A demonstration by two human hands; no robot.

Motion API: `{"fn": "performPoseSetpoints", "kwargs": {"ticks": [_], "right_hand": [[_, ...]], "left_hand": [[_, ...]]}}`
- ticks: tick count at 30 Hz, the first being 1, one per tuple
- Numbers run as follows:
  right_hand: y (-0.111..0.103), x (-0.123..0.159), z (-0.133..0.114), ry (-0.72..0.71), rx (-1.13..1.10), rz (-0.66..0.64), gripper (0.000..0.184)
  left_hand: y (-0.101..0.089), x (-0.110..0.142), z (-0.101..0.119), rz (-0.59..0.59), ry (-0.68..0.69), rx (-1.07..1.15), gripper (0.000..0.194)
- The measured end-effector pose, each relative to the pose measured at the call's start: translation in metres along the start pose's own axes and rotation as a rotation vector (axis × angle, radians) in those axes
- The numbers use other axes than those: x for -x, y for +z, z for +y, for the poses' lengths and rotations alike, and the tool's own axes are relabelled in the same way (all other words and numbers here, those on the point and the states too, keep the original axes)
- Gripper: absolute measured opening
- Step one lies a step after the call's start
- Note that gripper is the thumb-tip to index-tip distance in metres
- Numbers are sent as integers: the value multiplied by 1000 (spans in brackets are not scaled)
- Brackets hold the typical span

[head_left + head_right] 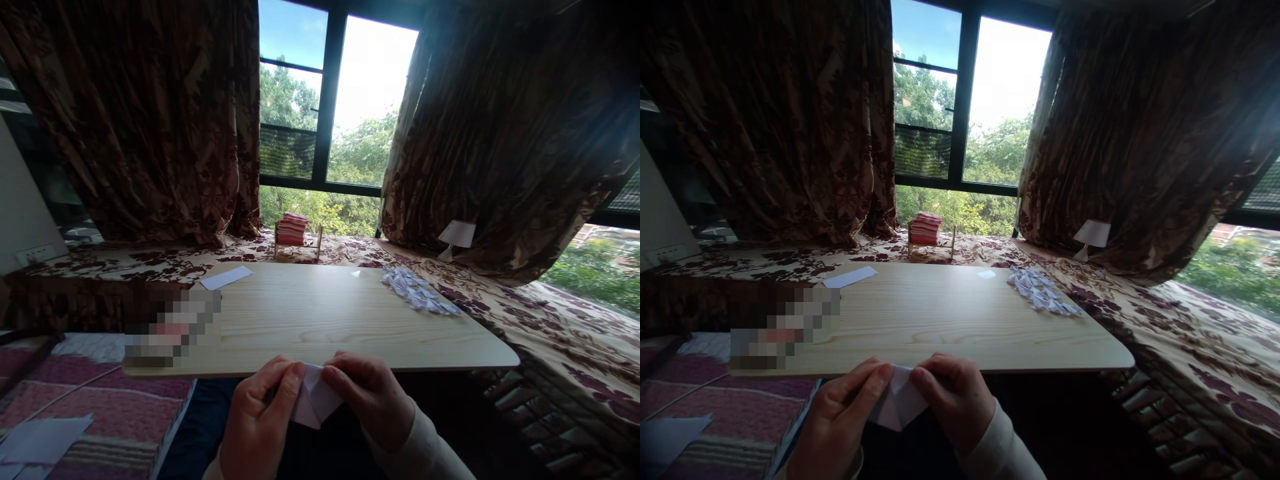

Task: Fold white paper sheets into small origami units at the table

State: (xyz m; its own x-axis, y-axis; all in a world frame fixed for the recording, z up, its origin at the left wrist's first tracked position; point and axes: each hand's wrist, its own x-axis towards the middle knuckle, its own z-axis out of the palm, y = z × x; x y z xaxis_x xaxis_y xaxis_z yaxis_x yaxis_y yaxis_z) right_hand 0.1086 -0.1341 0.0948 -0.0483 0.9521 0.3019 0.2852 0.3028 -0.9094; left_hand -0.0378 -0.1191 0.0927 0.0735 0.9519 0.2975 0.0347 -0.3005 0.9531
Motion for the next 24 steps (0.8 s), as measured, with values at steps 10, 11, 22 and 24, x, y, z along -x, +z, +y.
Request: {"fn": "performPoseSetpoints", "kwargs": {"ticks": [10,11,22,24], "right_hand": [[-1,0,0,-78,66,33,31],[-2,0,0,-83,65,36,31],[-4,1,0,-88,66,38,28],[-3,2,2,-103,68,52,27]], "left_hand": [[-1,-1,-3,-89,-88,60,27],[0,0,-3,-112,-105,78,27],[1,1,-11,-156,-109,58,21],[1,1,-12,-139,-106,69,25]]}}
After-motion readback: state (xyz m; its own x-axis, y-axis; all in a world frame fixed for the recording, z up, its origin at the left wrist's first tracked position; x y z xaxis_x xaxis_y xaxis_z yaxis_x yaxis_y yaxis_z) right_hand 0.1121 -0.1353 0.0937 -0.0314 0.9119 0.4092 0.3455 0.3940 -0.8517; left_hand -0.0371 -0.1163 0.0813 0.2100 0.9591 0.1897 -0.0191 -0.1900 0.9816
